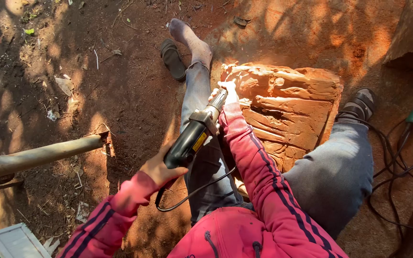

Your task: The person carves a decorative pattern into a wooden block using a power tool.

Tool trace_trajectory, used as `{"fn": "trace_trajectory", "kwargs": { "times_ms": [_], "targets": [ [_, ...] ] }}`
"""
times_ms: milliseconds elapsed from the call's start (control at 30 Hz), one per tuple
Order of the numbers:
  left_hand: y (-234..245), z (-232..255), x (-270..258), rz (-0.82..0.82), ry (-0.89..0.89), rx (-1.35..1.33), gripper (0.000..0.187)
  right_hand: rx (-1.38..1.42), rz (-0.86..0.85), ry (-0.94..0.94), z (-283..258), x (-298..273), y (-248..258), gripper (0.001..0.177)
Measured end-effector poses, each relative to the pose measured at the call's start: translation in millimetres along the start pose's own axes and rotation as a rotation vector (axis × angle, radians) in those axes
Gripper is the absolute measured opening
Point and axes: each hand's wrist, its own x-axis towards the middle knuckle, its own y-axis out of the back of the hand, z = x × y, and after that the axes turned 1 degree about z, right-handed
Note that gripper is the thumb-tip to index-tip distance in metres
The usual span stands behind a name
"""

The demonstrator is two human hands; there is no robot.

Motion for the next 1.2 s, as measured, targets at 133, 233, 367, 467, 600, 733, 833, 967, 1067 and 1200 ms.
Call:
{"fn": "trace_trajectory", "kwargs": {
  "times_ms": [133,233,367,467,600,733,833,967,1067,1200],
  "targets": [
    [-19.2,-8.2,-3.7,-0.017,0.006,0.062,0.108,-0.020,0.008,0.004,-4.8,-10.5,1.9,0.029],
    [-34.5,-15.1,1.3,-0.011,-0.032,0.055,0.110,-0.007,0.003,-0.007,-4.4,-14.9,4.7,0.030],
    [-60.1,-40.3,18.3,0.042,-0.048,-0.096,0.108,-0.056,-0.046,0.010,-0.4,-11.1,7.6,0.028],
    [-70.6,-62.7,35.2,0.079,-0.073,-0.096,0.111,-0.066,-0.054,0.016,0.3,-7.0,9.5,0.028],
    [-61.7,-45.2,18.2,0.056,-0.097,-0.102,0.106,-0.079,-0.068,0.026,0.4,5.1,15.2,0.029],
    [-37.7,-30.6,18.2,0.046,-0.064,-0.043,0.112,-0.035,-0.027,-0.001,1.3,12.8,18.0,0.031],
    [-32.2,-33.7,26.1,0.046,-0.076,-0.022,0.112,-0.035,-0.036,-0.002,3.0,13.9,18.1,0.031],
    [-40.9,-32.3,29.0,0.040,-0.087,-0.041,0.114,-0.032,-0.039,0.009,1.8,13.4,21.6,0.029],
    [-49.1,-37.8,22.0,0.047,-0.048,-0.049,0.111,-0.031,-0.039,0.012,4.1,11.2,22.6,0.029],
    [-64.6,-58.4,35.4,0.044,-0.020,-0.159,0.104,-0.044,-0.080,0.015,2.5,-11.6,12.2,0.024]
  ]
}}
